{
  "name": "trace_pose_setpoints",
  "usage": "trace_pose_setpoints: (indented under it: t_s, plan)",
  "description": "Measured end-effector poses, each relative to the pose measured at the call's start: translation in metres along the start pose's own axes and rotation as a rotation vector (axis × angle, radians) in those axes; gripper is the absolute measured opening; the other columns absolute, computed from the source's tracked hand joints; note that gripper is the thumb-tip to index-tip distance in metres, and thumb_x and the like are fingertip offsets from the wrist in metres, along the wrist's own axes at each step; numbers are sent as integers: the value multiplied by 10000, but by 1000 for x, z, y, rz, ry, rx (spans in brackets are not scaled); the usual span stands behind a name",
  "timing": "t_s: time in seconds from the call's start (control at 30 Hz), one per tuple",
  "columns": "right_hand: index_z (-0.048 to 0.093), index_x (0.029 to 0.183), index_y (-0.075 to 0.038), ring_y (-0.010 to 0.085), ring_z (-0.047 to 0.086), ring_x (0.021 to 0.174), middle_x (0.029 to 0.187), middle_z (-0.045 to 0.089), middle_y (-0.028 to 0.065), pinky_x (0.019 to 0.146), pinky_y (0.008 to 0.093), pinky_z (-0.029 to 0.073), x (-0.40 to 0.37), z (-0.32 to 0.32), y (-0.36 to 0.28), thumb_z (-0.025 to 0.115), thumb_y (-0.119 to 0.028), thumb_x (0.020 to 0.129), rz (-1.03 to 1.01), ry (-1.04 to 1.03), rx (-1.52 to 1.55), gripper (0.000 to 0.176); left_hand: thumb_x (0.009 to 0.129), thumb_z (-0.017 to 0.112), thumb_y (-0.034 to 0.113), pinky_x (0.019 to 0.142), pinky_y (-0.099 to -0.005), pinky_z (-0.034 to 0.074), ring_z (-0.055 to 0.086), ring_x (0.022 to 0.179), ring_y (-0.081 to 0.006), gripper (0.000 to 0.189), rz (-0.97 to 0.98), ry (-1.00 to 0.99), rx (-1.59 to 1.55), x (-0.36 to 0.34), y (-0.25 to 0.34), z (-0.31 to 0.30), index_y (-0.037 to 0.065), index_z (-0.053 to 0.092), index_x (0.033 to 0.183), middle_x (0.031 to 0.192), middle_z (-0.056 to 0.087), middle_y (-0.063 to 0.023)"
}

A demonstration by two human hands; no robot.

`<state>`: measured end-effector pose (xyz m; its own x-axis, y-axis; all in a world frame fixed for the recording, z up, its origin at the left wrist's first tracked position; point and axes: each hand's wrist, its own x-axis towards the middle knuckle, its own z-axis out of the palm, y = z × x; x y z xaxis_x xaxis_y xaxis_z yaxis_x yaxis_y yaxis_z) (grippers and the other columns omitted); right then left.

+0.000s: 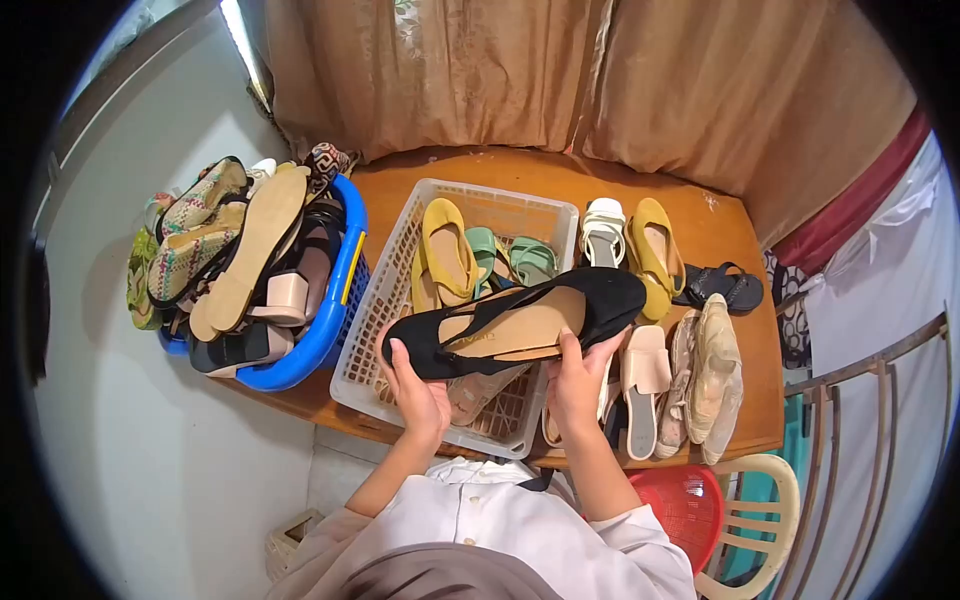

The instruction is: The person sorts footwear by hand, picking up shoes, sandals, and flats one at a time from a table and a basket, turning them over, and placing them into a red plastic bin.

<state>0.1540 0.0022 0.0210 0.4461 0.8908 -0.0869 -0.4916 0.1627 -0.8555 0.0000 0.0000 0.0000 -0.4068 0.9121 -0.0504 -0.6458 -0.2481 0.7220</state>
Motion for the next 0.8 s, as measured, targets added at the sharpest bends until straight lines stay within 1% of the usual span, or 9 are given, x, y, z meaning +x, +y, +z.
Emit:
trace_pose_setpoints:
  t_s: [0.07, 0.17, 0.27, 0.37, 0.47, 0.57, 0.67, 0.77, 0.8]
  plan:
    - [175, 1311, -192, 124, 563, 803, 1049, 492, 61, 580, 223, 490, -1, 4, 0, 492, -28, 818, 7, -3, 50, 608, 923, 379, 361, 850, -351, 464, 491, 1053, -202, 370, 5, -14, -5, 0, 5, 5, 148, 342, 1223, 1145, 450, -81]
    - [198, 1292, -190, 131, 568, 809, 1043, 496, 59, 588, 233, 491, -3, 6, -1, 484, -33, 826, 60, 10, 98, 569, 932, 381, 308, 854, -323, 458, 489, 1035, -198, 335, 2, -22, -93, -3, 9, 9, 110, 362, 1201, 1142, 442, -101]
    - [215, 1277, -188, 137, 569, 828, 1046, 495, 58, 607, 243, 501, 1, 4, -3, 484, -42, 834, 137, 2, 65, 539, 928, 391, 306, 859, -319, 455, 485, 1042, -194, 326, -21, -48, -104, 0, 9, 7, 110, 369, 1187, 1141, 440, -97]
    - [215, 1275, -189, 144, 568, 853, 1053, 493, 56, 643, 266, 515, 8, -3, -8, 484, -45, 840, 141, -92, 24, 532, 923, 396, 316, 852, -328, 465, 501, 1030, -200, 320, -103, -31, -128, 0, 8, 6, 111, 377, 1167, 1116, 461, -92]
    - [217, 1271, -195, 146, 568, 853, 1044, 492, 53, 650, 268, 515, 7, 2, -13, 482, -43, 844, 224, -170, 5, 526, 894, 415, 415, 859, -338, 456, 525, 1024, -197, 422, -247, -8, -134, 2, 4, -1, 93, 420, 1166, 1122, 517, -72]
    - [216, 1272, -193, 147, 562, 873, 1047, 489, 49, 660, 262, 507, 9, 0, -7, 478, -40, 847, 234, -166, -20, 523, 878, 427, 452, 863, -330, 451, 534, 1009, -196, 460, -180, -22, -113, 0, 3, 2, 77, 446, 1144, 1092, 541, -68]
    - [257, 1262, -171, 142, 550, 888, 1040, 493, 44, 685, 261, 500, -4, 15, -14, 491, -50, 845, 215, -112, -41, 494, 882, 414, 456, 860, -337, 454, 538, 1007, -195, 464, -179, 47, -117, -1, 8, 8, 83, 438, 1156, 1086, 547, -72]
    - [227, 1315, -105, 125, 534, 896, 1121, 488, 70, 672, 261, 487, 5, 0, -22, 546, -127, 842, 146, -266, -409, 571, 885, 397, 467, 860, -340, 454, 535, 1015, -195, 472, -175, 53, -139, 8, 2, -7, 88, 432, 1164, 1100, 546, -83]
    - [352, 1258, -56, 107, 528, 883, 1090, 517, 56, 663, 251, 470, 9, -3, -23, 563, -165, 840, 112, -277, -320, 480, 889, 381, 468, 867, -358, 451, 532, 1024, -208, 458, -63, 66, -60, 10, 7, -4, 116, 420, 1180, 1127, 533, -103]
